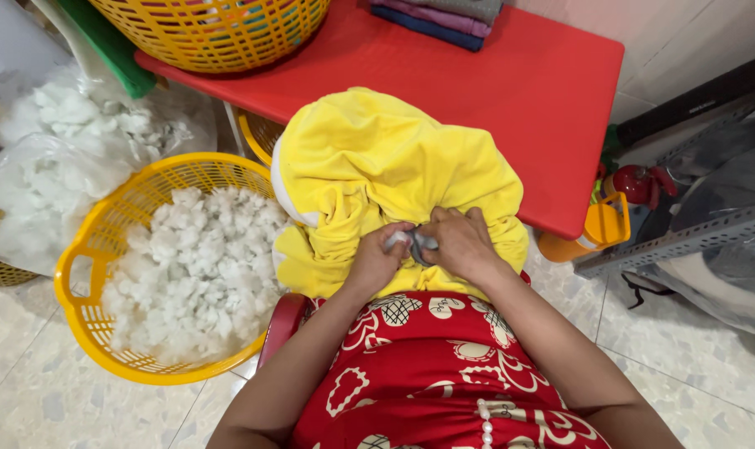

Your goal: The person repeatedly takes handfuls of white cotton from a yellow basket and stuffs them into a small dark pouch resting on a yellow cloth on their lap. The person compresses the cotton into the pouch opening with both hands throughout the clip.

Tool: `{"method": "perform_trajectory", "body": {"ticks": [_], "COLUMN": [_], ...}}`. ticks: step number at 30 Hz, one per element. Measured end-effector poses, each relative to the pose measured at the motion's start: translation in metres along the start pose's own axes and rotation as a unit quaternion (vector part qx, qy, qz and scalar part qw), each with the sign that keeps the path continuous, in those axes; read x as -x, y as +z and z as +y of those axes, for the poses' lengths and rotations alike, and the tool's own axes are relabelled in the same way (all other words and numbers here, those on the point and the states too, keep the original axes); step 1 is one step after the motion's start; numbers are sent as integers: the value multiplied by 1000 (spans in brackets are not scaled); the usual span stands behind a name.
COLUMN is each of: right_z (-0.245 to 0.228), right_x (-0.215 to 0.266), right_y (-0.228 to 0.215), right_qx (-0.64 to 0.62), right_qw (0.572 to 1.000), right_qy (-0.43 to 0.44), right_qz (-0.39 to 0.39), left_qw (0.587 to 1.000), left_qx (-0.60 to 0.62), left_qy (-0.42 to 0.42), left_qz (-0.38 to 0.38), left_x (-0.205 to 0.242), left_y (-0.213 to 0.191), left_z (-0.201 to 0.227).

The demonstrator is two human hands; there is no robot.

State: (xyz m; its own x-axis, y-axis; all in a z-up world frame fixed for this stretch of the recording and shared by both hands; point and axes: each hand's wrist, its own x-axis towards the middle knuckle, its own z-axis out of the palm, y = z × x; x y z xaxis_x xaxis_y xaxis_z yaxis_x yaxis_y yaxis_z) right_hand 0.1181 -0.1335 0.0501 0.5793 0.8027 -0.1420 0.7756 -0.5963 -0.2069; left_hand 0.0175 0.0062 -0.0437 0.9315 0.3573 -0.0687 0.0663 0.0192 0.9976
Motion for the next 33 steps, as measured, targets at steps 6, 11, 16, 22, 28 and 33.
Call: {"method": "perform_trajectory", "body": {"ticks": [6,11,16,22,28,33], "right_z": [13,29,24,-1,5,28], "right_x": [13,17,15,4,11,19], "right_y": [12,15,6,-4,3,11], "right_qx": [-135,-316,-254,-32,-152,-351], "right_qw": [980,937,962,999,983,912], "right_qy": [-15,4,5,-2,-2,-27], "right_qz": [148,148,101,7,106,212], "left_qw": [998,999,999,998,995,998], "left_qx": [55,27,9,-18,-20,49], "left_qy": [-34,-44,-38,-66,-97,25], "left_qz": [-14,-17,-23,-17,-18,-10], "left_x": [5,12,9,11,12,19], "left_y": [-4,-3,-4,-4,-6,-2], "left_z": [6,17,19,23,33,28]}}
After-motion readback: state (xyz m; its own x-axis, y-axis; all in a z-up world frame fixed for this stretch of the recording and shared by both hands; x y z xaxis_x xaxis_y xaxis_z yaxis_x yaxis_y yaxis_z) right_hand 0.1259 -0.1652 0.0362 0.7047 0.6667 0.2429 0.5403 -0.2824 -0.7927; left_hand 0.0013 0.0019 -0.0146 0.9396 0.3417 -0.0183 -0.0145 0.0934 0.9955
